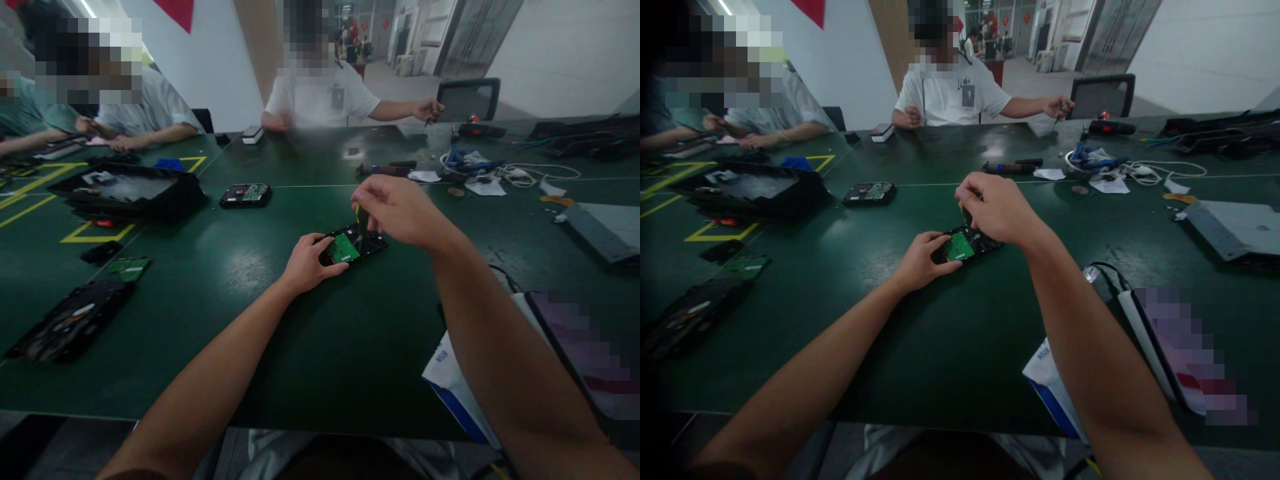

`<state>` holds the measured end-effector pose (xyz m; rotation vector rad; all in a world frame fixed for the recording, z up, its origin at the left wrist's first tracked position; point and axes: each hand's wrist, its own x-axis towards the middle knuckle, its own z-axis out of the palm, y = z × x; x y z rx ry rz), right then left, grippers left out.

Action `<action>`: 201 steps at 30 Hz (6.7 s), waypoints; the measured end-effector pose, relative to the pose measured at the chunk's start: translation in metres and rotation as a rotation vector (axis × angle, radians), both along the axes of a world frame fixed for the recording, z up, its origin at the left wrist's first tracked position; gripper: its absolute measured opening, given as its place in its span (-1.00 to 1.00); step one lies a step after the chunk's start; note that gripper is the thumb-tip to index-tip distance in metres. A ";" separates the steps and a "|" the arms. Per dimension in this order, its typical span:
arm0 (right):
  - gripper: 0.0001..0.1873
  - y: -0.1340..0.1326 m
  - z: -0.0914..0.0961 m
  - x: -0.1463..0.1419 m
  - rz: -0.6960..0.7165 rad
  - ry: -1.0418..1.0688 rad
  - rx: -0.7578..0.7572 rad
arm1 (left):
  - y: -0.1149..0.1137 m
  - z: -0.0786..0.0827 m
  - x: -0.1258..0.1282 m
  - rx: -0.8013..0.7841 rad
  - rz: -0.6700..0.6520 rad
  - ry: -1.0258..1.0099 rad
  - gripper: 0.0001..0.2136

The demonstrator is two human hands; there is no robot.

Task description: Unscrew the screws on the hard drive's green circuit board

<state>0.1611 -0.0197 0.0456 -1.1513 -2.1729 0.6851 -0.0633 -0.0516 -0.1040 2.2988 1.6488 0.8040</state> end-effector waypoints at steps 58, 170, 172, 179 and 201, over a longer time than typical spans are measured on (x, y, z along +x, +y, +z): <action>-0.72 0.005 -0.005 0.002 0.006 0.087 -0.064 | 0.000 0.000 0.000 0.005 -0.005 0.005 -0.31; -0.78 -0.001 0.004 0.001 -0.089 -0.077 0.052 | 0.002 -0.002 0.000 0.007 -0.004 -0.001 -0.30; -0.73 0.000 0.003 0.002 -0.035 -0.040 0.016 | 0.002 -0.003 0.000 0.014 -0.006 -0.002 -0.31; -0.70 0.004 -0.002 0.002 0.031 0.021 -0.082 | 0.001 -0.002 -0.001 0.006 -0.006 -0.002 -0.29; -0.74 0.006 -0.001 0.003 -0.050 -0.033 0.026 | 0.002 -0.003 -0.001 0.012 -0.004 0.011 -0.28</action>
